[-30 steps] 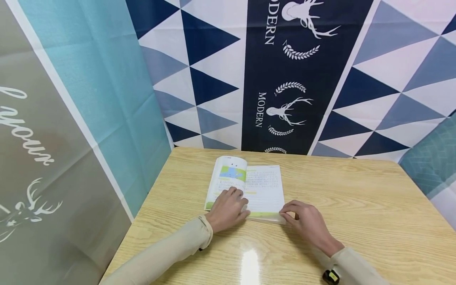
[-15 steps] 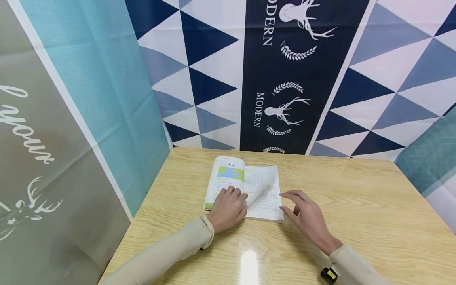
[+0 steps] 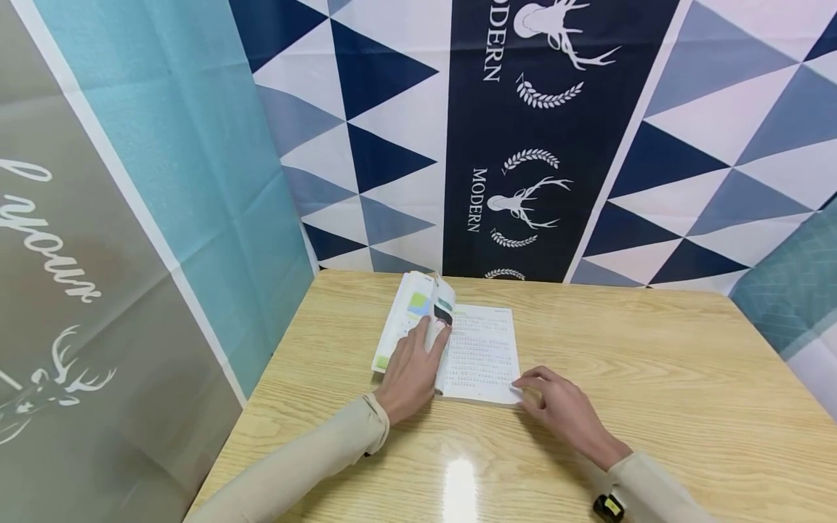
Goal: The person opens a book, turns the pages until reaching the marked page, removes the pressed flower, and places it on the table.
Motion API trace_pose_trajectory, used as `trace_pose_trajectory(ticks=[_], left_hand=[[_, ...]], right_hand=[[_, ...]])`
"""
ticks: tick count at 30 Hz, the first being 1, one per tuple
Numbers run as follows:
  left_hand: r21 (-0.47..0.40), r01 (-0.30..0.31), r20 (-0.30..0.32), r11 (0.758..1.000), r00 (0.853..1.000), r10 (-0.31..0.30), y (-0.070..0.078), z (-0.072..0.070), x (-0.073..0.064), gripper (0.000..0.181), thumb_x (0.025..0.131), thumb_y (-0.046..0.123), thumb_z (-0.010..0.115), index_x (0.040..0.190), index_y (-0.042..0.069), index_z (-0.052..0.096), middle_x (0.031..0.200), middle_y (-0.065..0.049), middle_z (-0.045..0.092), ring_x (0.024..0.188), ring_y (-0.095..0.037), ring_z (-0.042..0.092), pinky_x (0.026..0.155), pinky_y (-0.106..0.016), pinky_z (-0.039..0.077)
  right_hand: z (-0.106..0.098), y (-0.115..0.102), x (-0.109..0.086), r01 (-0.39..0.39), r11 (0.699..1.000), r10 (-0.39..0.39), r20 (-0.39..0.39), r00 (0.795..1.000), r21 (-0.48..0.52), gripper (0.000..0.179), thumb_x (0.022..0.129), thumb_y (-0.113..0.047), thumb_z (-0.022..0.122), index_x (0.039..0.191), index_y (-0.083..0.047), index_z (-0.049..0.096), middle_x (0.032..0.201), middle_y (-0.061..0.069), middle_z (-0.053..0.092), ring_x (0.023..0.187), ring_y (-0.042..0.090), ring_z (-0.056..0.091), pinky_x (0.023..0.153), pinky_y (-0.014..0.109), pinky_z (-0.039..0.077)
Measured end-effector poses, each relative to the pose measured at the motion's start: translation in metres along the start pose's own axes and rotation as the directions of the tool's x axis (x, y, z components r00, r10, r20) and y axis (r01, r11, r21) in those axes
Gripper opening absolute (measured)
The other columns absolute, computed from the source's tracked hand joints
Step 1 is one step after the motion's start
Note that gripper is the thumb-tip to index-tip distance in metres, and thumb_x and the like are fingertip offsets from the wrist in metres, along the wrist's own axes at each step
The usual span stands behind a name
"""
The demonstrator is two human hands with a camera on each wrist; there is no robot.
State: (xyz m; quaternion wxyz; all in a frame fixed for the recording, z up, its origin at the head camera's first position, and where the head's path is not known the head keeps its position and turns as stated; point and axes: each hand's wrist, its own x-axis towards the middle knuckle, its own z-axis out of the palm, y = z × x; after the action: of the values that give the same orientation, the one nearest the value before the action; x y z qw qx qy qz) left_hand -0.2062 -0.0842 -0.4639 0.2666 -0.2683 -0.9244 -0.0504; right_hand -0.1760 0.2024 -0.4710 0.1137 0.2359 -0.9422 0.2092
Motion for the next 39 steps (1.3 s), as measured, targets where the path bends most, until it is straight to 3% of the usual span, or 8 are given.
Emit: trace_pose_trajectory(ticks=[5,8,11,15,23,28,34,39], left_hand=[[0.093,-0.048,0.0,0.995,0.999,0.049,-0.003,0.002,0.0,0.045,0.078,0.004,0.057,0.122,0.013,0.058,0.139,-0.022,0.038,0.132,-0.039,0.03,0.102,-0.052,0.031],[0.107,-0.065,0.013,0.992,0.998,0.064,-0.004,0.003,-0.001,0.031,0.077,0.005,0.059,0.105,0.014,0.067,0.129,-0.014,0.05,0.129,-0.036,0.035,0.103,-0.053,0.029],[0.092,-0.078,0.036,0.993,0.997,0.075,-0.004,0.003,-0.001,0.026,0.074,0.003,0.061,0.095,0.014,0.07,0.114,-0.009,0.058,0.114,-0.029,0.046,0.093,-0.045,0.039],[0.056,-0.099,0.07,0.993,0.993,0.095,-0.003,0.004,-0.001,0.031,0.07,0.0,0.063,0.096,0.013,0.071,0.106,-0.005,0.062,0.098,-0.022,0.051,0.074,-0.035,0.046],[-0.007,-0.139,0.1,0.99,0.985,0.139,0.0,0.004,-0.003,0.028,0.074,0.002,0.063,0.097,0.014,0.071,0.107,-0.003,0.062,0.1,-0.019,0.053,0.074,-0.031,0.048],[-0.015,-0.145,0.085,0.989,0.986,0.146,0.001,0.005,-0.003,0.012,0.082,0.017,0.063,0.093,0.016,0.07,0.103,-0.004,0.06,0.096,-0.019,0.052,0.071,-0.032,0.047],[0.044,-0.166,0.121,0.985,0.98,0.16,0.004,0.006,-0.005,0.044,0.087,0.059,0.055,0.104,0.021,0.069,0.098,-0.005,0.055,0.088,-0.023,0.048,0.065,-0.034,0.044],[0.073,-0.17,0.13,0.983,0.979,0.16,0.006,0.007,-0.006,0.053,0.082,0.069,0.053,0.103,0.022,0.068,0.095,-0.005,0.051,0.084,-0.024,0.046,0.065,-0.035,0.041]], right_hand=[[0.0,0.0,-0.001,0.034,0.999,-0.033,0.034,0.999,-0.026,0.021,0.077,-0.022,0.079,0.097,-0.017,0.076,0.107,-0.001,0.064,0.057,-0.007,0.043,0.051,0.019,0.039],[0.001,0.0,-0.001,0.07,0.997,-0.069,0.024,0.997,-0.039,0.016,0.077,-0.02,0.079,0.092,-0.017,0.076,0.102,-0.003,0.065,0.058,-0.007,0.044,0.051,0.019,0.04],[0.001,0.001,-0.001,0.109,0.992,-0.109,-0.003,0.994,-0.058,0.011,0.077,-0.018,0.079,0.088,-0.018,0.077,0.097,-0.006,0.066,0.065,-0.003,0.053,0.054,0.021,0.044],[0.002,0.001,0.0,0.181,0.978,-0.188,-0.07,0.98,-0.1,0.008,0.077,-0.016,0.079,0.083,-0.019,0.076,0.091,-0.009,0.066,0.074,0.003,0.061,0.059,0.025,0.05],[0.004,0.002,0.004,0.26,0.959,-0.279,-0.201,0.939,-0.116,0.013,0.073,-0.014,0.081,0.08,-0.019,0.072,0.091,-0.009,0.064,0.056,-0.007,0.043,0.046,0.016,0.038],[0.003,0.001,0.004,0.248,0.963,-0.265,-0.211,0.941,-0.108,0.014,0.072,-0.015,0.082,0.078,-0.021,0.072,0.089,-0.011,0.064,0.055,-0.007,0.042,0.046,0.015,0.037],[0.001,0.0,0.005,0.181,0.983,-0.18,-0.189,0.965,-0.016,0.013,0.074,-0.016,0.081,0.078,-0.024,0.072,0.088,-0.014,0.064,0.055,-0.009,0.043,0.048,0.014,0.039],[-0.003,-0.002,0.009,0.196,0.98,-0.183,-0.22,0.958,0.039,0.014,0.075,-0.016,0.081,0.082,-0.024,0.072,0.089,-0.013,0.065,0.054,-0.009,0.042,0.049,0.009,0.036]])
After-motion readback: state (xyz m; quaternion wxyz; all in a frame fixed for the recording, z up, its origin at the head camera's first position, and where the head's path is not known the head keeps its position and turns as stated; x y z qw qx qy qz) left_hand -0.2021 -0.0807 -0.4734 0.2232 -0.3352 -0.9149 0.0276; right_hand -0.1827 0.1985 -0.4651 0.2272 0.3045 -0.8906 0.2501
